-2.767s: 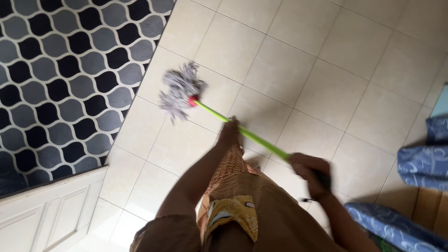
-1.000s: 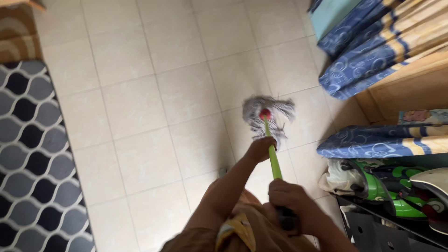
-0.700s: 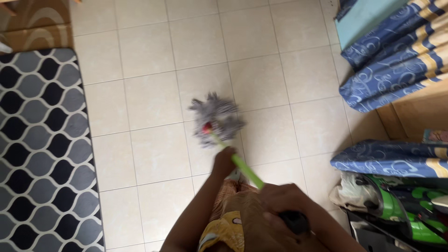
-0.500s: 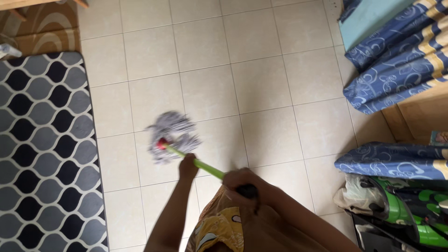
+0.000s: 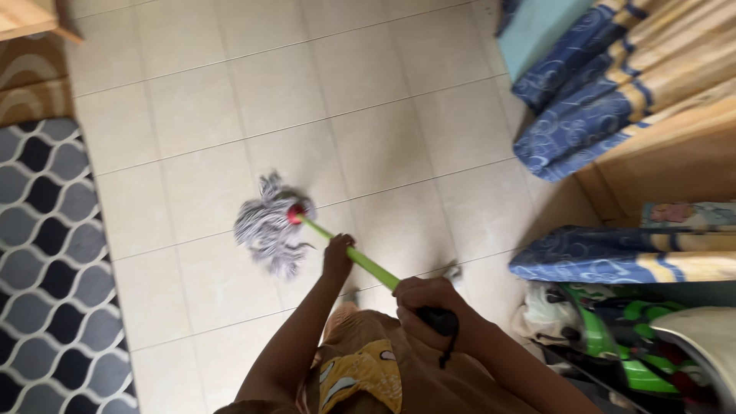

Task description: The person mops the tiled floor of a room by moving a mop back and forth across different sections of the ground.

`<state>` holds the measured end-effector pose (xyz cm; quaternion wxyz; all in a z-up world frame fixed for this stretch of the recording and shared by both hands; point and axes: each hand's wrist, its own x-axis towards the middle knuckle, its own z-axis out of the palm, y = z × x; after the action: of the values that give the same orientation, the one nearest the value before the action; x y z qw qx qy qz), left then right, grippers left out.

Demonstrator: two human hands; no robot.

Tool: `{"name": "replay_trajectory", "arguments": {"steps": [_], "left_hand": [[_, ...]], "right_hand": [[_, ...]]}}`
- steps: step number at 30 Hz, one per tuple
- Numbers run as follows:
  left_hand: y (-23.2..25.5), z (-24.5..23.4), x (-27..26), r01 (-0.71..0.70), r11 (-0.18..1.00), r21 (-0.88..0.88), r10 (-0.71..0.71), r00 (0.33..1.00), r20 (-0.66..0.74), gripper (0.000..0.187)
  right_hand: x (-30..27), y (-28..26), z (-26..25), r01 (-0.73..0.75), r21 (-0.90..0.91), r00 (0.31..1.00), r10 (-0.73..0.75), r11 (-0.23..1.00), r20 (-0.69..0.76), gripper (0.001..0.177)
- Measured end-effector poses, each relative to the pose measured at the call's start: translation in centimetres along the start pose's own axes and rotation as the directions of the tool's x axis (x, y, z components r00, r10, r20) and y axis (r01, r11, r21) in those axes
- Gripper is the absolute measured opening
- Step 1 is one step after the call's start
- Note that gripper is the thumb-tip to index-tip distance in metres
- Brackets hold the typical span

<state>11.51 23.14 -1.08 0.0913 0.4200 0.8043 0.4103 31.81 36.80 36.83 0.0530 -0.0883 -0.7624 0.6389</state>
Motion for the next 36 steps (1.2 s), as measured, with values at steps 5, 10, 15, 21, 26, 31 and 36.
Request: {"name": "replay_trajectory", "arguments": {"steps": [5, 10, 15, 21, 26, 31, 36], "left_hand": [[12.1, 10.2, 6.7, 0.122, 0.986, -0.117, -0.093, 0.968, 0.231, 0.016], [21.1, 23.4, 12.0, 0.087, 0.957, -0.276, 0.005, 0.949, 0.315, 0.015], [28.2, 37.7, 15.3, -0.017, 0.931, -0.364, 0.122, 0.956, 0.267, 0.007], [35.0, 48.9, 13.9, -0.038, 0.887, -0.46, 0.282, 0.834, 0.474, 0.009], [40.4, 52.4, 6.3, 0.117, 0.885, -0.45, 0.289, 0.621, 0.729, 0.008], [43.1, 51.2, 2.5, -0.091, 0.832, -0.547, 0.486, 0.594, 0.641, 0.008], [44.6, 48.0, 5.7, -0.211, 0.902, -0.375, 0.429, 0.369, 0.824, 0.012]], "right_hand": [[-4.4, -3.1, -9.8, -0.074, -0.016, 0.993, 0.072, 0.997, -0.097, 0.02], [-8.2, -2.7, -17.8, -0.1, -0.165, 0.96, 0.052, 0.981, -0.275, 0.02], [-10.2, 1.3, -23.7, -0.203, -0.333, 0.918, 0.061, 0.921, -0.391, 0.019], [-14.4, 4.9, -26.8, -0.275, -0.31, 0.846, 0.076, 0.91, -0.527, 0.021], [-20.0, 3.9, -27.7, -0.41, -0.255, 0.68, 0.108, 0.876, -0.725, 0.021], [-21.7, 3.8, -26.6, -0.519, -0.159, 0.577, 0.207, 0.84, -0.79, 0.027], [-23.4, 2.5, -26.8, -0.339, -0.238, 0.635, 0.035, 0.91, -0.772, 0.022]]}}
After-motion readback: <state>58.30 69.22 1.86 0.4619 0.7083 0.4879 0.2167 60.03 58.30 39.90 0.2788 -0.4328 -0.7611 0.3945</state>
